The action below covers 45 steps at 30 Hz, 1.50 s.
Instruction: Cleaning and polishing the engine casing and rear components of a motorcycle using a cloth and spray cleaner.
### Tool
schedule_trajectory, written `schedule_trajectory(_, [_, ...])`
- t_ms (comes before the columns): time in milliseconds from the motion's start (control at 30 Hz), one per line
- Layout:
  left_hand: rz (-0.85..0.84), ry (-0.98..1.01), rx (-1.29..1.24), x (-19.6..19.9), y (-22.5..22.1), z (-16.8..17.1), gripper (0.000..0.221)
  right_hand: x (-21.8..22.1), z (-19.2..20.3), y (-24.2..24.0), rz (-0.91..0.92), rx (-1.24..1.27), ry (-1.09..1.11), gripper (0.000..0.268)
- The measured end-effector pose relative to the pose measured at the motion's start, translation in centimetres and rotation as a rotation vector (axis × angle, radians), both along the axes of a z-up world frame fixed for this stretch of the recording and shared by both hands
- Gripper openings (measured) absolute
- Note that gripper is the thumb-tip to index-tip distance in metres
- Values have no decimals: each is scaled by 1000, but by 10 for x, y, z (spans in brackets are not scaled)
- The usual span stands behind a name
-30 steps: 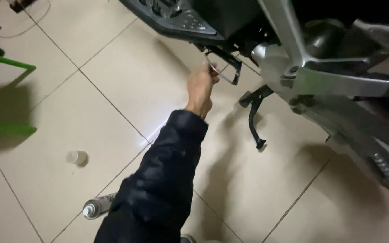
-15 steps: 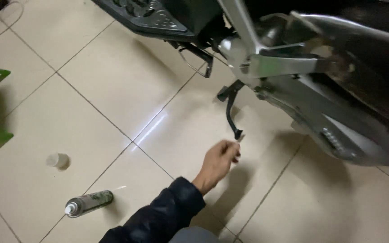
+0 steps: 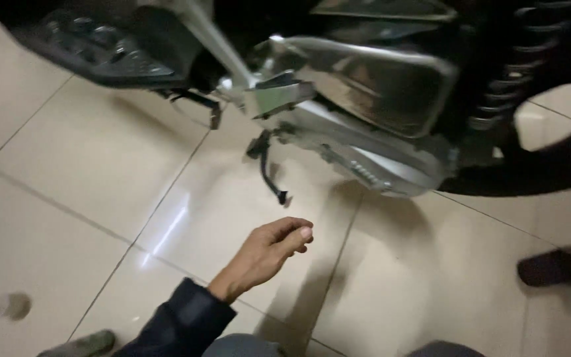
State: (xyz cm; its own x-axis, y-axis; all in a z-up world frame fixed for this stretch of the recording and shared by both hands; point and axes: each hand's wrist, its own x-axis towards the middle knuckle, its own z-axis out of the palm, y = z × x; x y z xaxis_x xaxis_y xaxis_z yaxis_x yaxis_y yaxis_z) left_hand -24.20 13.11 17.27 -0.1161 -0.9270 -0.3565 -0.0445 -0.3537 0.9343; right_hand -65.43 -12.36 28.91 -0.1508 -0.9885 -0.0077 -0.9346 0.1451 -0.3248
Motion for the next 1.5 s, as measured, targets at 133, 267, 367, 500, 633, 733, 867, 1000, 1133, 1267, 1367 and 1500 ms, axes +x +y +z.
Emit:
schedule_trajectory(133, [-72, -55, 77, -20, -9, 68, 53, 65, 23, 84, -86, -12, -58, 29])
schedule_trajectory(267, [-138, 169, -142, -51, -13, 90, 52, 151, 41, 164, 3, 60, -580, 27])
schedule_trajectory(367, [10, 161, -123, -66, -22, 84, 31, 167, 20, 194, 374, 119, -1117, 35])
schedule_trajectory(500, [119, 86, -192, -65, -20, 99, 41, 158, 5, 219, 728, 131, -1148, 52])
schedule_trajectory(633, [-9, -200, 37, -61, -15, 106, 31, 139, 5, 196, -64, 331, -1551, 35])
schedule_trajectory(733, [20, -460, -593, -48, -20, 106, 42, 119, 12, 173, -417, 69, -1631, 31])
schedule_trajectory(867, [385, -928, -1290, -23, -46, 115, 37, 90, -5, 131, -154, -460, -1654, 29])
schedule_trajectory(1000, [456, -1060, -1217, -8, -77, 123, 44, 120, 9, 115, 10, -224, -984, 28])
schedule_trajectory(1133, [364, -1111, -1108, 5, -93, 112, 53, 124, -35, 90, 290, -461, -618, 66])
schedule_trajectory(1267, [399, -1051, -1118, 12, -100, 104, 40, 109, -53, 55, 256, -454, -765, 76])
schedule_trajectory(1367, [442, -998, -1152, 11, -102, 104, 31, 112, -15, 47, 300, -349, -913, 53])
schedule_trajectory(1500, [475, -962, -1140, 12, -104, 102, 25, 118, 4, 39, 187, -56, -1019, 57])
